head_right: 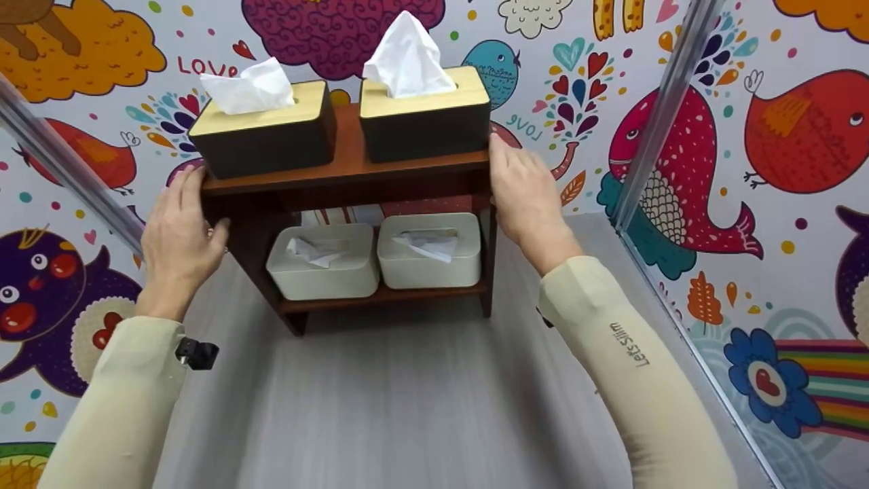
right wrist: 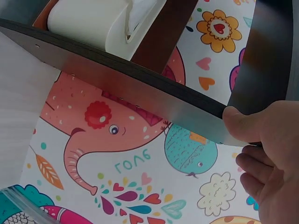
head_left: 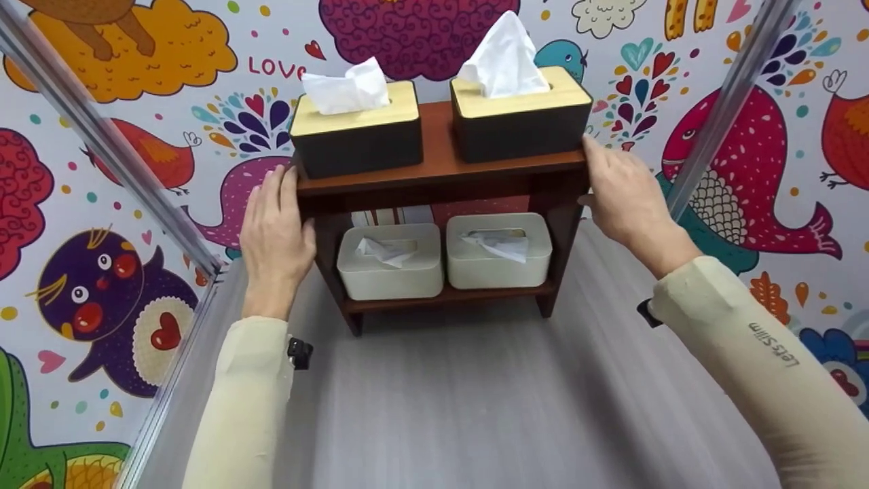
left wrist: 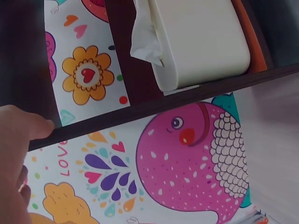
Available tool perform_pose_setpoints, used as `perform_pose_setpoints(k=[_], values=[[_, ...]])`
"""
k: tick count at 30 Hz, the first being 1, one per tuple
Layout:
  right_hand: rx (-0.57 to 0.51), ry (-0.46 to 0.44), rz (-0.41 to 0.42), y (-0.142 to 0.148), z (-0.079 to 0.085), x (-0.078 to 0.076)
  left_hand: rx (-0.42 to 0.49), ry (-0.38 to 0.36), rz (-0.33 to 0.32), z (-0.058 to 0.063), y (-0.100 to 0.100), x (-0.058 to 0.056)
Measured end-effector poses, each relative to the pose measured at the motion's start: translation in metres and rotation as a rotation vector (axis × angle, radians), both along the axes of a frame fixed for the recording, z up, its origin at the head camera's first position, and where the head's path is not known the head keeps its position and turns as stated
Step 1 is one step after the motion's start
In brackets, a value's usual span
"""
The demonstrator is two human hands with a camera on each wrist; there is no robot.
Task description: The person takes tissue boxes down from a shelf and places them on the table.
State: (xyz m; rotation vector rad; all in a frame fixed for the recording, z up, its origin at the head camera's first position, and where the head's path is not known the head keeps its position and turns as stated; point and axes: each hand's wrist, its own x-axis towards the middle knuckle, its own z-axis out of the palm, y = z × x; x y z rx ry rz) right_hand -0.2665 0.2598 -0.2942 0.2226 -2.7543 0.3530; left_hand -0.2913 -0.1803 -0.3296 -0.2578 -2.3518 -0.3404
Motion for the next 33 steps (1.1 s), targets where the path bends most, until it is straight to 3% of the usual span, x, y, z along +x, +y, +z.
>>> perform_pose_setpoints(k=[7,13,25,33], values=[[0.004,0.011,0.018,-0.013,-0.002,-0.003,0.007,-0.008,0.025,0.000,-0.014,0.001],[0.047,0.034,0.028,-0.023,-0.002,-0.006,-0.002,-0.071,0.063,0.003,-0.021,0.003],[0.014,0.013,0.025,-0.024,0.000,-0.005,-0.128,-0.170,0.119,0.012,-0.018,0.007],[-0.012,-0.039,0.038,-0.028,0.002,-0.007,-0.217,-0.293,0.146,0.018,-0.024,0.012]])
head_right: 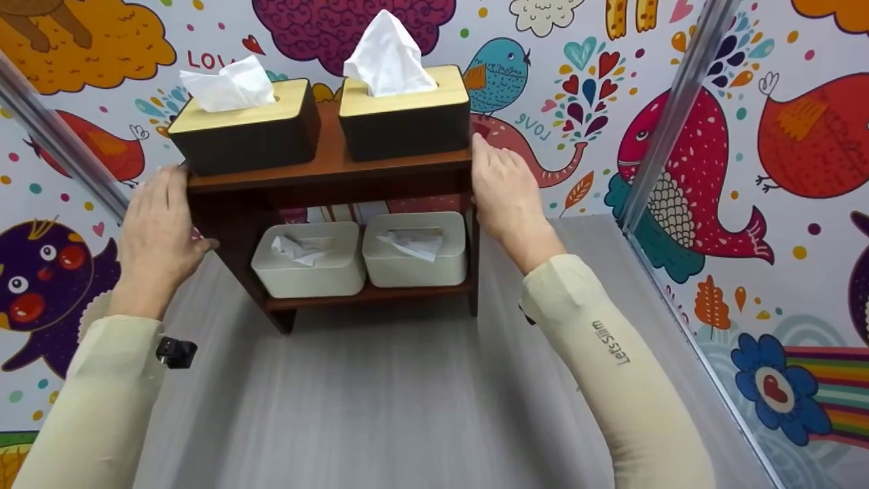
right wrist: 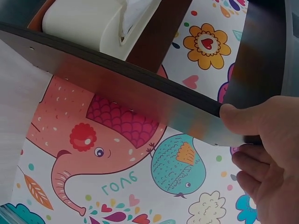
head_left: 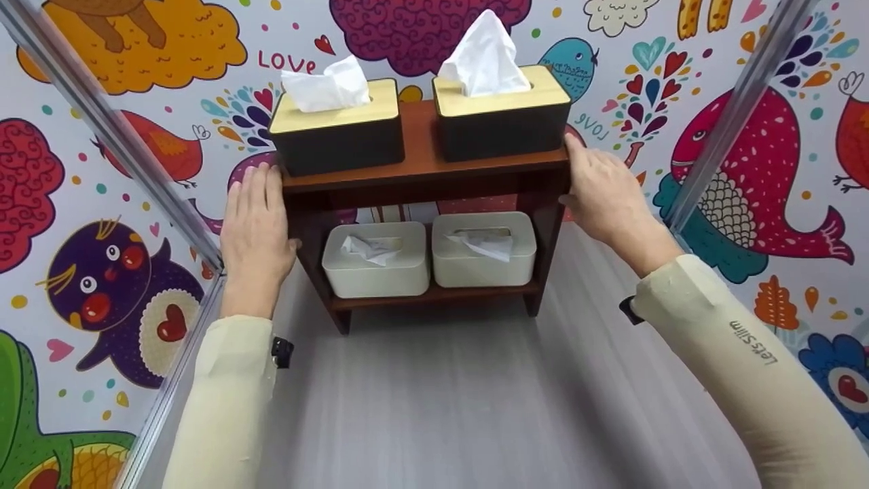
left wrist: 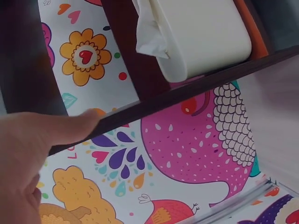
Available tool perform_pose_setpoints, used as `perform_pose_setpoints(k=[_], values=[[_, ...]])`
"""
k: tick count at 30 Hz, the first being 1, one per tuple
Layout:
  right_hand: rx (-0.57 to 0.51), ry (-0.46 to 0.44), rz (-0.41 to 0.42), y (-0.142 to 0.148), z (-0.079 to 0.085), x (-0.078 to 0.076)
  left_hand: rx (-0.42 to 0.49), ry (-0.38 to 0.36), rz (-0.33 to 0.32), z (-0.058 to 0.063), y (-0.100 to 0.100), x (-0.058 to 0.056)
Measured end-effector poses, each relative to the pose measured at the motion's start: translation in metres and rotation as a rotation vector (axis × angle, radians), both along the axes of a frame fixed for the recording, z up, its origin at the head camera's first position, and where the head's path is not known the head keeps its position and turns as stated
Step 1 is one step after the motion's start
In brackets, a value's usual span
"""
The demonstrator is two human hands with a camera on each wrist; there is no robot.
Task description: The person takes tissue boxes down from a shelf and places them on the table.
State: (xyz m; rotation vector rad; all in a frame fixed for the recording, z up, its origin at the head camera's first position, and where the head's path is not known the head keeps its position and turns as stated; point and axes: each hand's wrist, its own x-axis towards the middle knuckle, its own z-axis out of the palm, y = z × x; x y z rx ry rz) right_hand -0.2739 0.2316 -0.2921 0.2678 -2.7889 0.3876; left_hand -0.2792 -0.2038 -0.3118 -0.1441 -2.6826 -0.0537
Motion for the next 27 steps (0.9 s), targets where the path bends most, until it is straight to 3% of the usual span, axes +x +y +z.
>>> perform_pose_setpoints(k=[8,14,27], values=[[0.040,-0.081,0.007,-0.001,0.011,0.000,-0.007,0.069,0.000,-0.003,0.001,-0.001],[0.056,-0.137,-0.053,0.002,0.023,0.001,0.002,0.098,0.002,-0.006,0.002,-0.001],[0.051,-0.069,-0.086,0.000,0.061,-0.005,-0.005,0.047,0.037,-0.005,0.004,0.000]])
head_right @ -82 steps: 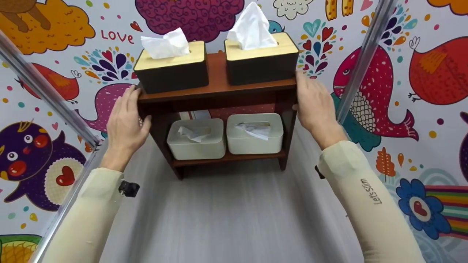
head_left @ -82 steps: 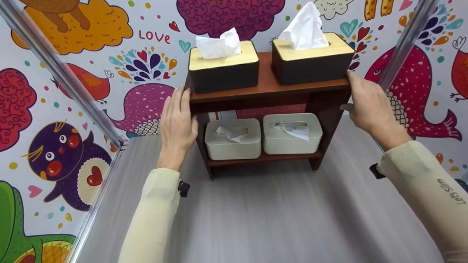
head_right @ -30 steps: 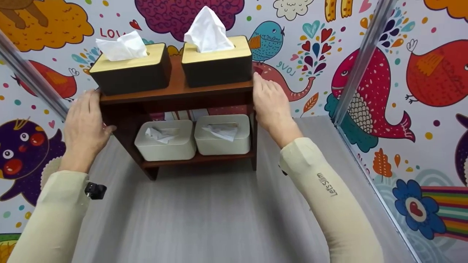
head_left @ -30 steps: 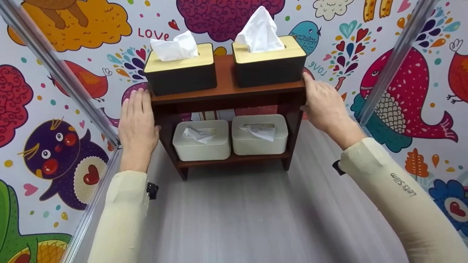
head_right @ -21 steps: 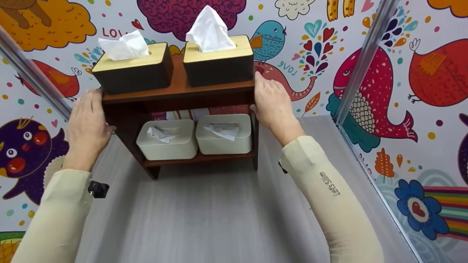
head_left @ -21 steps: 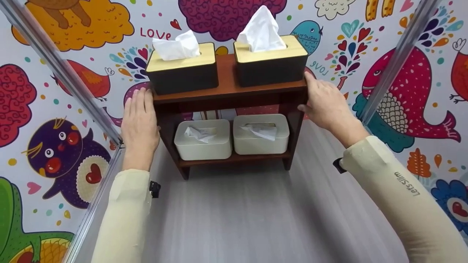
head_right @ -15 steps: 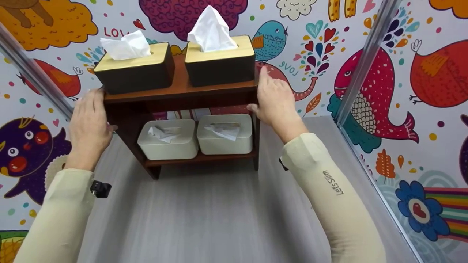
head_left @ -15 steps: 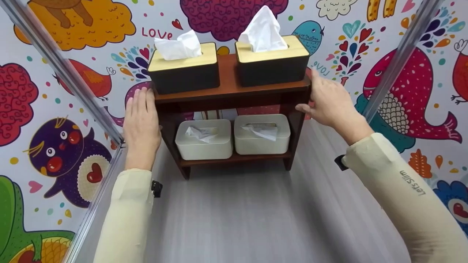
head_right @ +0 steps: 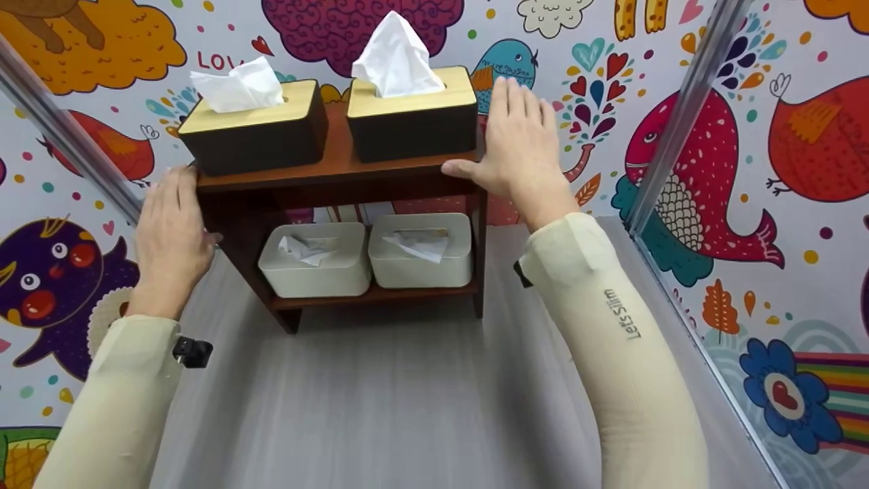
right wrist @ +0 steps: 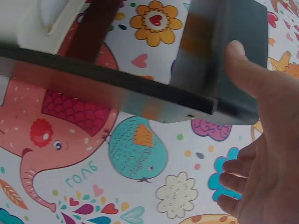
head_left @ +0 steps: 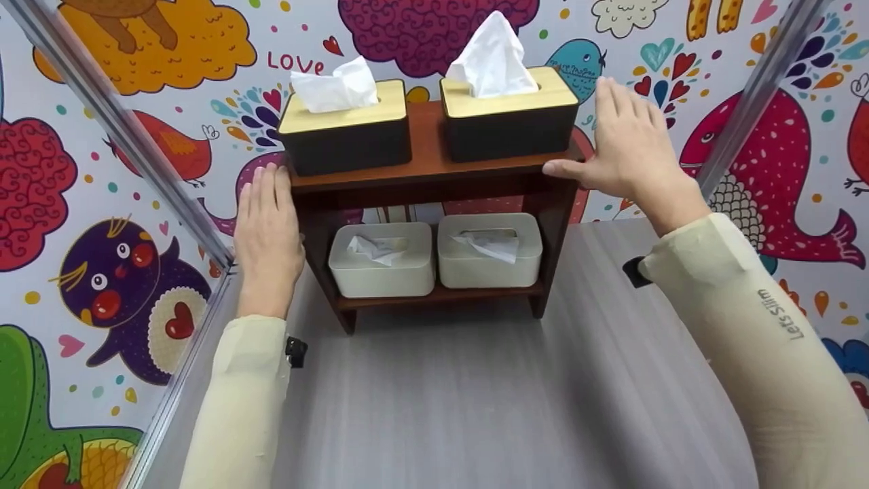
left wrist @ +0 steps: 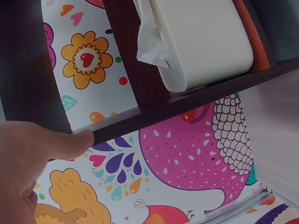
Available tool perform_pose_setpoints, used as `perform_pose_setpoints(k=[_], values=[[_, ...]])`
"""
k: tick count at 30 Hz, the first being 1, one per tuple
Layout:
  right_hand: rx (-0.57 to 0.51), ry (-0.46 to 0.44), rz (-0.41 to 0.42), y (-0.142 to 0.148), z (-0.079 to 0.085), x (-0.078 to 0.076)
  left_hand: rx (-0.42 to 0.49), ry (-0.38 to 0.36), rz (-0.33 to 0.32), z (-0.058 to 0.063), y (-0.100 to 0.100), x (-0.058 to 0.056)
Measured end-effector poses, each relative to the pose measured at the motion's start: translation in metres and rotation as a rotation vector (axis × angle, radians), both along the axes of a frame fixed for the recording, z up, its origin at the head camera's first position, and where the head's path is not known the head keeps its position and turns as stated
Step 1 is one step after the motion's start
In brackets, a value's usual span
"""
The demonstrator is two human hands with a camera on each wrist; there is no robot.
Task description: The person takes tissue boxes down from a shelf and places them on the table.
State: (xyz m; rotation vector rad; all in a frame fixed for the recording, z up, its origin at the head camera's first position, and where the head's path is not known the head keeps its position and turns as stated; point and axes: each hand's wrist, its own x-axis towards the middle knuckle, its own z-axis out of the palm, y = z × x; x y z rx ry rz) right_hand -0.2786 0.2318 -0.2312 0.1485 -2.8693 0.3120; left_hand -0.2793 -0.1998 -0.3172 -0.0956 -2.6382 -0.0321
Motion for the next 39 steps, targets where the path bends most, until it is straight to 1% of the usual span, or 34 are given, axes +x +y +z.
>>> perform_pose_setpoints(k=[6,11,15,20,27,30,33,37,39], values=[[0.004,-0.004,0.048,-0.017,0.018,-0.011,0.020,0.013,0.004,-0.001,-0.004,0.000],[0.038,-0.009,0.080,-0.032,0.028,-0.020,0.048,0.042,-0.007,-0.003,-0.005,0.000],[0.069,-0.025,0.098,-0.043,0.032,-0.029,0.044,0.074,-0.020,-0.005,-0.005,0.000],[0.083,-0.023,0.112,-0.049,0.034,-0.038,0.035,0.056,-0.008,-0.006,-0.004,0.001],[0.046,0.012,0.118,-0.045,0.036,-0.049,0.028,0.049,0.003,-0.005,0.000,-0.001],[0.036,0.009,0.122,-0.043,0.037,-0.052,0.025,0.047,0.006,-0.004,0.002,-0.001],[0.026,-0.027,0.138,-0.042,0.037,-0.055,0.023,0.039,0.015,-0.004,0.002,-0.001],[0.015,-0.096,0.155,-0.041,0.039,-0.056,0.021,0.022,0.024,-0.004,0.003,-0.002],[0.022,-0.112,0.159,-0.042,0.041,-0.055,0.019,0.018,0.026,-0.004,0.002,-0.002]])
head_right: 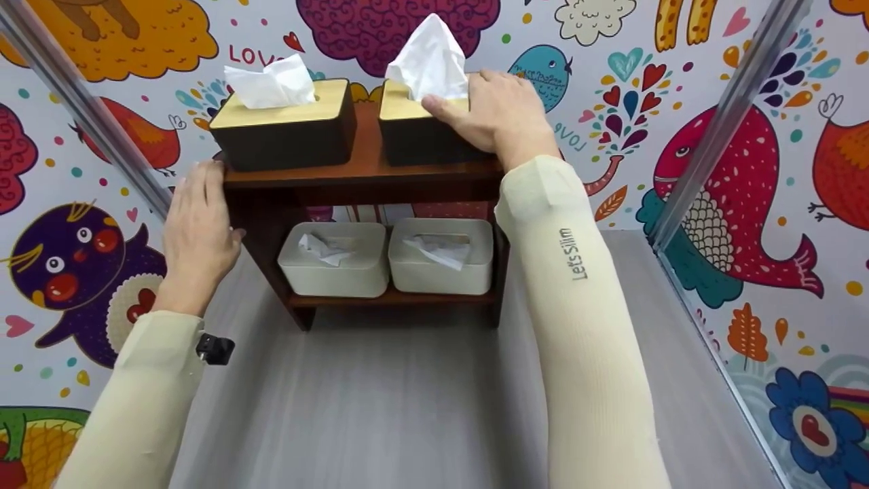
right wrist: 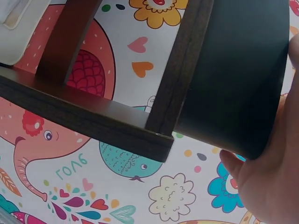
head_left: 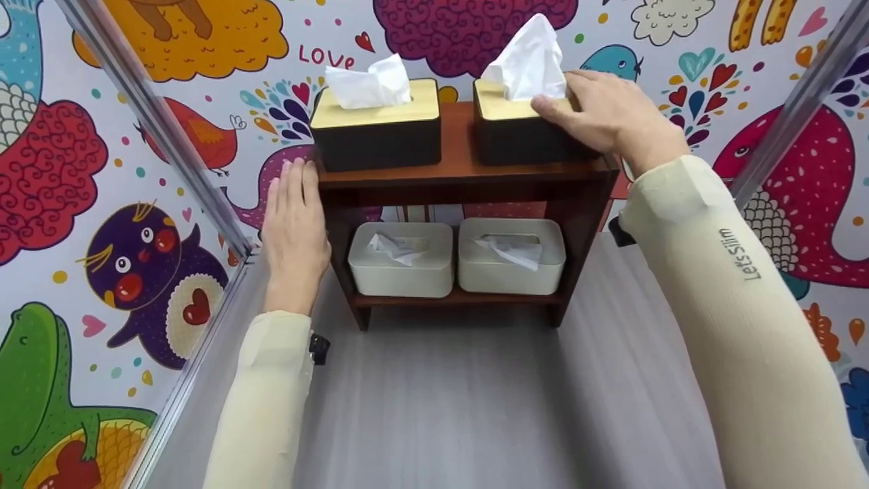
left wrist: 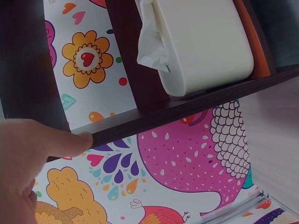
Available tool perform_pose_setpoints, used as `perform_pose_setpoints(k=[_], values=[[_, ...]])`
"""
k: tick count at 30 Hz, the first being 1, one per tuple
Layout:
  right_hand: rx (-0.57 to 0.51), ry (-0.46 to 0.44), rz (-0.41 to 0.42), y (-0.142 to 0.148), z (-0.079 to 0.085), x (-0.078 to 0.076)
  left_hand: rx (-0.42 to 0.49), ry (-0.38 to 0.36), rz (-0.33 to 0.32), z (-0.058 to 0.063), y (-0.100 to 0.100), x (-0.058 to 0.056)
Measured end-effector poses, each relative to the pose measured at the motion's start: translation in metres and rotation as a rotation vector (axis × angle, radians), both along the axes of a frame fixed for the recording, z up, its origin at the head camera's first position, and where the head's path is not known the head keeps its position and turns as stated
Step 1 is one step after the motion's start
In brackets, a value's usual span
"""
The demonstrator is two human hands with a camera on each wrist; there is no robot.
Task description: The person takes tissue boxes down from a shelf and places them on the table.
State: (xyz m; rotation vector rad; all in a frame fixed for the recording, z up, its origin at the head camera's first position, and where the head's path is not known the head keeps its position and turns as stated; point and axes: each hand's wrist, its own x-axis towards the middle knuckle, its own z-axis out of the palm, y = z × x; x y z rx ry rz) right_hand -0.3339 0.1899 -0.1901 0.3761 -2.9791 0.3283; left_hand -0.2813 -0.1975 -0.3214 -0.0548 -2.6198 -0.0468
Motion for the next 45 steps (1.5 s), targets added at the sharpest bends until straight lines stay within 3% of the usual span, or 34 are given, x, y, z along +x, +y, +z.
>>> perform_pose_setpoints(k=[8,15,22,26,32,39,45], values=[[0.049,-0.022,-0.024,-0.007,0.007,0.009,-0.017,-0.019,0.015,0.001,0.000,0.000],[0.018,-0.106,-0.011,-0.013,0.010,0.014,-0.005,-0.010,0.007,0.001,0.000,0.000],[0.064,-0.179,-0.066,-0.018,0.021,0.016,0.008,-0.017,0.012,0.001,0.001,-0.001],[0.046,-0.197,-0.032,-0.020,0.020,0.012,0.008,-0.015,0.010,0.000,0.001,-0.001],[0.153,-0.180,-0.015,-0.026,0.020,0.007,0.005,-0.001,0.006,0.000,0.000,0.000],[0.046,-0.206,0.045,-0.027,0.018,0.001,-0.012,-0.017,0.018,0.000,0.000,0.000],[0.045,-0.198,0.059,-0.025,0.017,0.001,-0.011,-0.009,0.016,0.001,0.002,-0.001]])
